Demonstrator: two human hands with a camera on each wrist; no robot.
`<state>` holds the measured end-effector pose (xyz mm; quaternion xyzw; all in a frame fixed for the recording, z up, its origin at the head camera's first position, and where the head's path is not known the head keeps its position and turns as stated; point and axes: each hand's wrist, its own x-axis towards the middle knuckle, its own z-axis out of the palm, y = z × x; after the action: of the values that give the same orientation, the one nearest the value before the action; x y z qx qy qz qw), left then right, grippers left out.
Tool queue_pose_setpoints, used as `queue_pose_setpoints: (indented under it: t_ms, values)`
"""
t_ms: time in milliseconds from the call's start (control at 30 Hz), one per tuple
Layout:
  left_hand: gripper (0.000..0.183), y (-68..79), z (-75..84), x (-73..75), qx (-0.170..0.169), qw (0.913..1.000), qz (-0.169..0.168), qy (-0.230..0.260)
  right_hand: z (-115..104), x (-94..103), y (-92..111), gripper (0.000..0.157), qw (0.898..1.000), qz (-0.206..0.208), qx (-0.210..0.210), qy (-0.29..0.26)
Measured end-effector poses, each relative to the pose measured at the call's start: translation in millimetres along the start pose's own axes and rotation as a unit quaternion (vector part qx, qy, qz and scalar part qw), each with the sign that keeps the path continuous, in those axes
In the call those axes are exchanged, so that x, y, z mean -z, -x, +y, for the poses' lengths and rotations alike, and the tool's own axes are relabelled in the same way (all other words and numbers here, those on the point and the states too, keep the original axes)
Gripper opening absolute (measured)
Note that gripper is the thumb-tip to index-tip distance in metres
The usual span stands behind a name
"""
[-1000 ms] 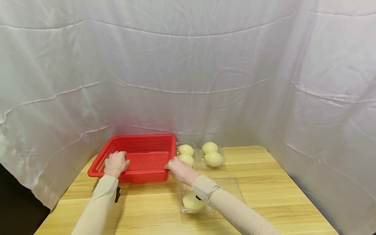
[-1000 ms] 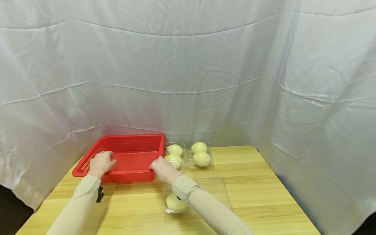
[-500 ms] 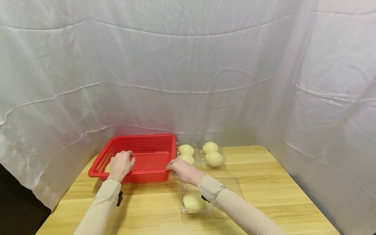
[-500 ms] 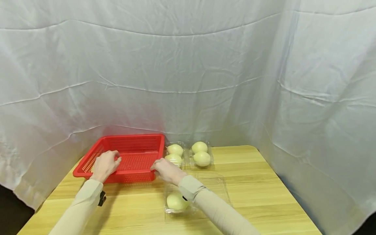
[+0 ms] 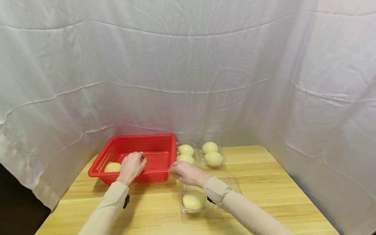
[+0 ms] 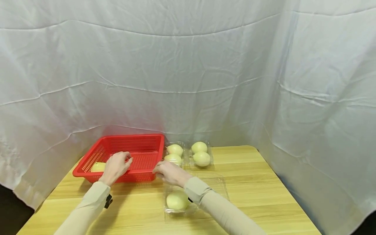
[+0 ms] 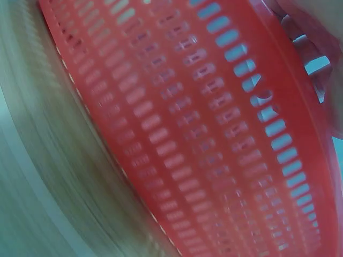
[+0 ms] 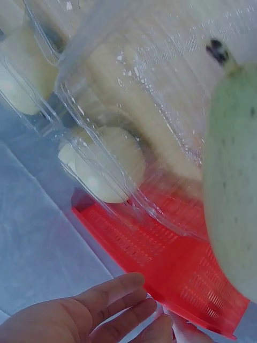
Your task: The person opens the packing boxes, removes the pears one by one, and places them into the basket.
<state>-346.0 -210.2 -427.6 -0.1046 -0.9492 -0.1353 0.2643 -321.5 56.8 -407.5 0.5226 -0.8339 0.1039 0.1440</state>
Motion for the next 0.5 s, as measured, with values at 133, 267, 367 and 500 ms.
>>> queue_pose_setpoints:
  t_ms: [133, 267, 367, 500]
  values:
    - [0.007, 1.0, 11.3, -1.7, 0.005, 0.9999, -0.004, 0.014, 3, 0.9, 7, 0.02, 1.0, -0.004, 0.001, -0.009]
    - [0.007, 1.2, 21.9, -2.7, 0.009, 0.9996, -0.002, 0.026, 7, 0.8, 16, 0.019, 1.0, -0.011, -0.009, -0.028]
    - [0.007, 2.8, 29.8, -3.5, 0.007, 0.9996, -0.002, 0.029, 11, 1.0, 24, 0.017, 0.998, -0.027, -0.031, -0.047]
    - [0.006, 6.8, 40.7, -4.7, -0.003, 0.9997, 0.001, 0.026, 16, 2.9, 37, 0.015, 0.995, -0.047, -0.058, -0.069]
